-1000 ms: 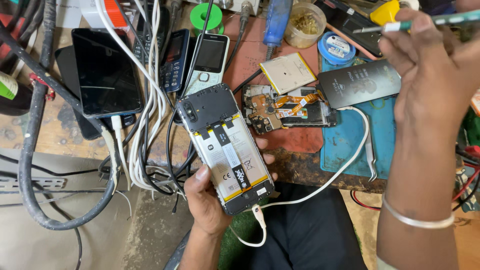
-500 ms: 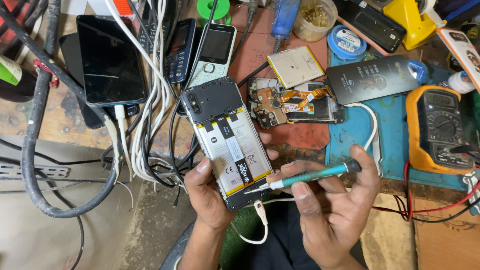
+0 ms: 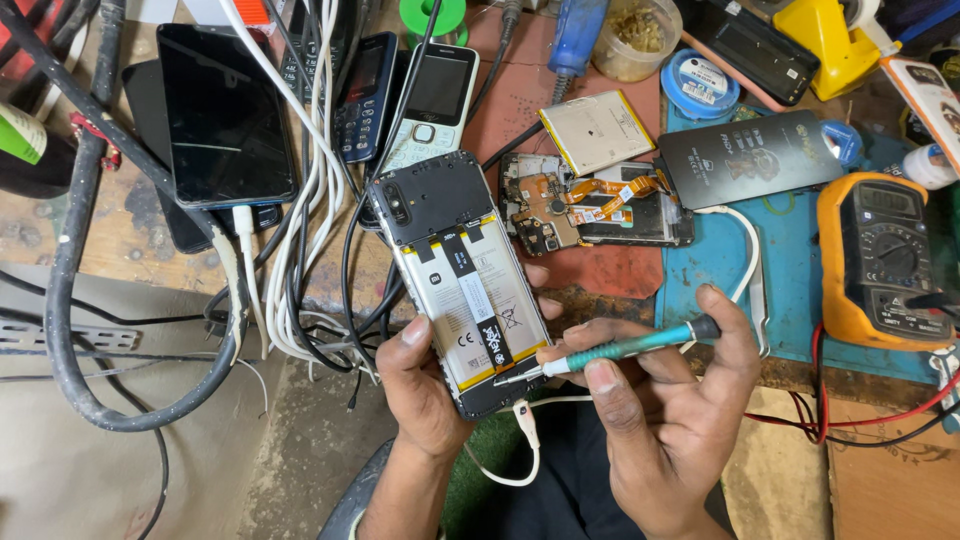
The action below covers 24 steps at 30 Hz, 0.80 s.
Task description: The person uses a screwdriver to remove screws from the back of a disassembled smartphone. They then lift and remove a black metal plate covering the upper part of the phone's internals. The phone remains connected to a white charging cable throughout.
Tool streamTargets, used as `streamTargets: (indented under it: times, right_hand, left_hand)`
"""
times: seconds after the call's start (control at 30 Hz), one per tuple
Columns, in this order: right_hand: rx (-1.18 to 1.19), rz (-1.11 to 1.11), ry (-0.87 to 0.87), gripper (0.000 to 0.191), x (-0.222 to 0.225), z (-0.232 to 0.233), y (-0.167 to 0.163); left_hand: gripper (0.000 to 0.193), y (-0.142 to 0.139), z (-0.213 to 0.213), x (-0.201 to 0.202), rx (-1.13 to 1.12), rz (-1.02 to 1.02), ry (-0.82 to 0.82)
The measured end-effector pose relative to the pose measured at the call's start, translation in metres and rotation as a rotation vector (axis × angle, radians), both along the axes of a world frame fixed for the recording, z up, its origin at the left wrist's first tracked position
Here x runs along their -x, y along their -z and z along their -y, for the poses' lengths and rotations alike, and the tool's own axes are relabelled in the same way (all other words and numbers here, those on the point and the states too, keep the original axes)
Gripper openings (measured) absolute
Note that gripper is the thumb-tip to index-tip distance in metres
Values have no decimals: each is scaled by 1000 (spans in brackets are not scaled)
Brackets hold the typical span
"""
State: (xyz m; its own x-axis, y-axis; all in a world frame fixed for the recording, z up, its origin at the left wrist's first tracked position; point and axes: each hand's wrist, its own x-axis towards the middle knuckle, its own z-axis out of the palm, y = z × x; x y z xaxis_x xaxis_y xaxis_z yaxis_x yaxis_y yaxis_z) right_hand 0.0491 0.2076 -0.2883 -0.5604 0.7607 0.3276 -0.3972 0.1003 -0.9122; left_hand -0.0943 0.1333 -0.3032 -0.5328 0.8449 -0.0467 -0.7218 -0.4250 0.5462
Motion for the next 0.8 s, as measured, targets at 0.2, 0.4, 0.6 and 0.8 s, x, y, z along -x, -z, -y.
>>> streamTargets:
  times: [0.2,0.4,0.6,0.8]
  right_hand:
    - [-2,63,51,71,-1,0,-2]
    - [-114,138,85,73,-6,2,8]
    - [-258,152,68,53,-9,15,-11]
    - [-790,122,40,58,8,-8,-41]
  left_hand:
    - [90,-1,0,1,0,-1,6]
    - [90,2,1,0,-15,9,14]
    - [90,13,-1,-3,8,-21,-2]
    - [91,18,1,-11,6,-13,-13]
